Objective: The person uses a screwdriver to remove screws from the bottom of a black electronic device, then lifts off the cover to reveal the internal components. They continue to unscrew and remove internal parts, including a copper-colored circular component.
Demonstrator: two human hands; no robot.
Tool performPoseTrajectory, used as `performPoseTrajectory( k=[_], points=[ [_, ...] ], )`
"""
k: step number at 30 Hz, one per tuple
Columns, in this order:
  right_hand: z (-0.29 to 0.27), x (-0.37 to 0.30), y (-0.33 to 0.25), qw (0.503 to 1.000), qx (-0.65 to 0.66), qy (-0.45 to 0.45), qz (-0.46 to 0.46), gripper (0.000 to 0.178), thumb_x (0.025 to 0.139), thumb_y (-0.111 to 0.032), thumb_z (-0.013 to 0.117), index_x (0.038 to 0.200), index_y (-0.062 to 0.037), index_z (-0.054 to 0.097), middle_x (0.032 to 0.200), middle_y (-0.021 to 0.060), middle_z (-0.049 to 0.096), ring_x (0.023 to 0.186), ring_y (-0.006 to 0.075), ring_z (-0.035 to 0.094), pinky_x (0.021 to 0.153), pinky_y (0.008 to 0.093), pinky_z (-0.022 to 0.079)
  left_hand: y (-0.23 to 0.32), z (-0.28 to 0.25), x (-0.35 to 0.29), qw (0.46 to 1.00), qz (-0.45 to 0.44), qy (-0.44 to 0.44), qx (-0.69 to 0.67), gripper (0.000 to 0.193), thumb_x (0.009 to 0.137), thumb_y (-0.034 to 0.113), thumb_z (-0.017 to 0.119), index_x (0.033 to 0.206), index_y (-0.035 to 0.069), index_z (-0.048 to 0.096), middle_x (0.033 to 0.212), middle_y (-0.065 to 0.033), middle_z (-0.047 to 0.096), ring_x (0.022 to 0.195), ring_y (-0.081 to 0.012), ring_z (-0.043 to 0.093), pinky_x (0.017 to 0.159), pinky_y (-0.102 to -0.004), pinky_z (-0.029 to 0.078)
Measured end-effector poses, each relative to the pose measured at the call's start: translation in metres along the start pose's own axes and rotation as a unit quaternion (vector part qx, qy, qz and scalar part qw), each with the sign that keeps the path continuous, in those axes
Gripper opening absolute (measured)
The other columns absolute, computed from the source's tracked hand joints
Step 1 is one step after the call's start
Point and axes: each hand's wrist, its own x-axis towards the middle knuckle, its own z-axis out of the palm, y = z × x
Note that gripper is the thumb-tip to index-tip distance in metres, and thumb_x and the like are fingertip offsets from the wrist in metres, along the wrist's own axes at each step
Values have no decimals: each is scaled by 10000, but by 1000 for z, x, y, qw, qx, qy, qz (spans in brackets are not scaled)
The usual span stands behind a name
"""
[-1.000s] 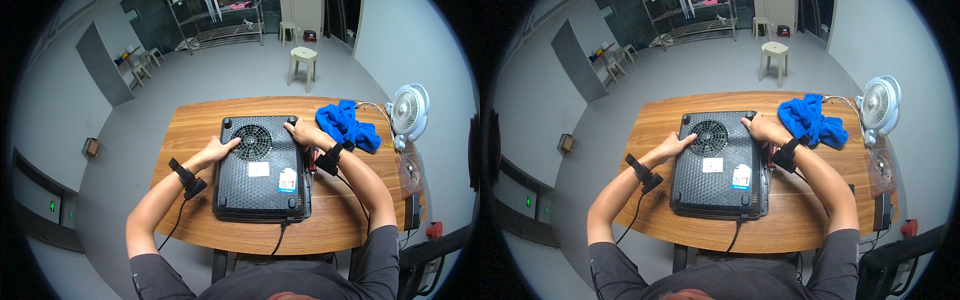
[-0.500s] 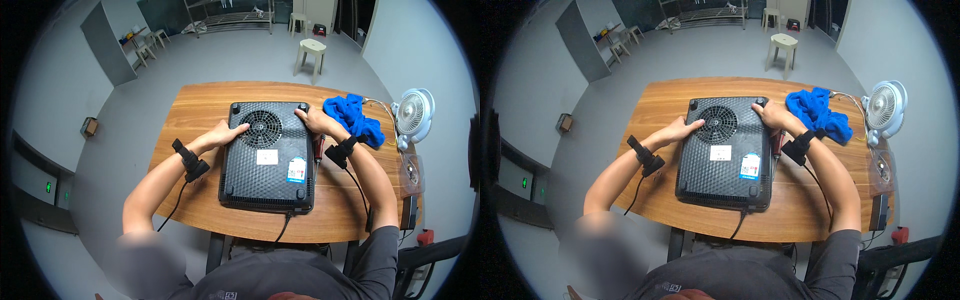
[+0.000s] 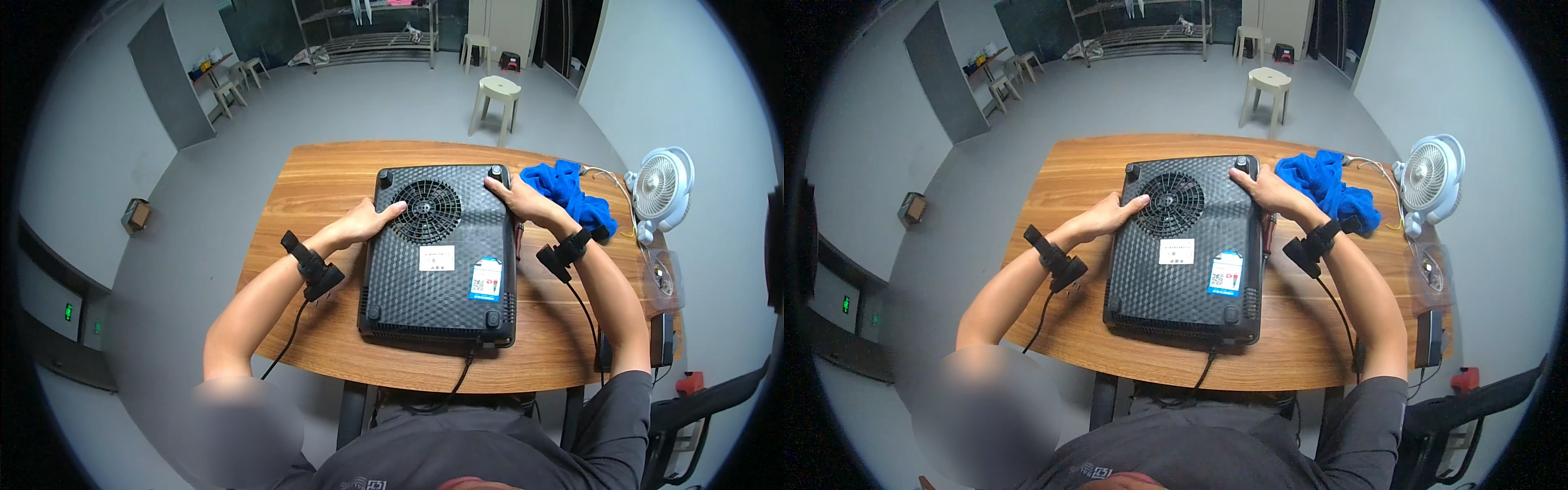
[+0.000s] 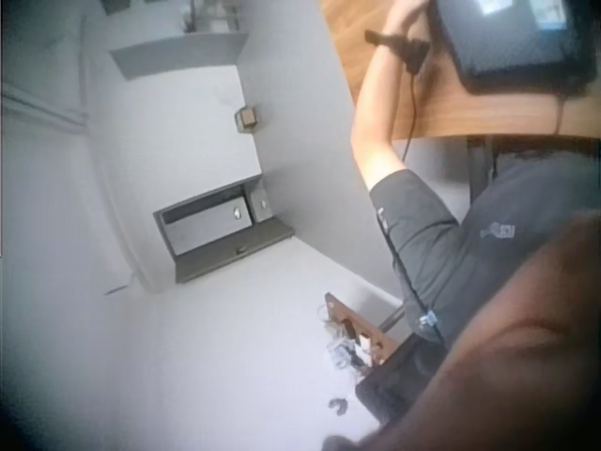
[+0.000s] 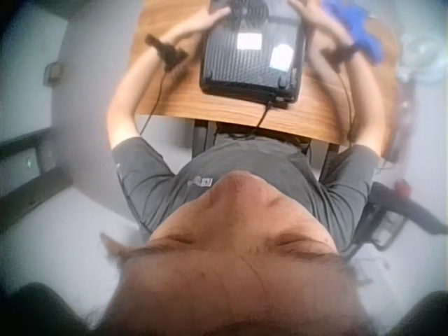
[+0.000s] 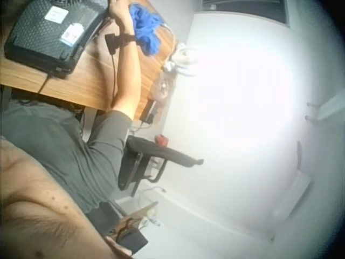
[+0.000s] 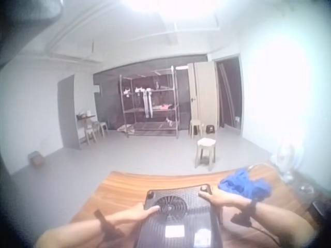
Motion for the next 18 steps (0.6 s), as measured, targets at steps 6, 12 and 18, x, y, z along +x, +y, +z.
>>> performPoseTrajectory(
  k=[6, 12, 18],
  points=[
    [-18, -22, -40, 995, 69, -37, 67, 585, 1030, -562, 530, 1288, -37, 549, 973, 32, 633, 792, 110, 617, 559, 312, 545, 10, -1, -16, 998, -5, -23, -62, 800, 1027, 652, 432, 1369, -65, 534, 1162, -164, 676, 1070, -219, 661, 925, -362, 537],
    [-35, -50, -74, 997, 57, -1, 49, 527, 1029, -540, 556, 1230, -53, 557, 911, -8, 597, 701, 74, 570, 526, 252, 477, 31, -4, -27, 995, 20, -61, -73, 718, 1048, 641, 399, 1267, -24, 560, 1018, -67, 653, 915, -128, 625, 809, -319, 514],
    [-45, -74, -95, 997, 73, 26, 31, 485, 1022, -527, 581, 1155, -60, 572, 850, -36, 603, 641, 38, 578, 486, 225, 452, 26, 0, -15, 984, 80, -119, -102, 744, 1028, 676, 403, 1264, -9, 567, 1053, -70, 654, 960, -137, 624, 866, -333, 514]
  ],
)
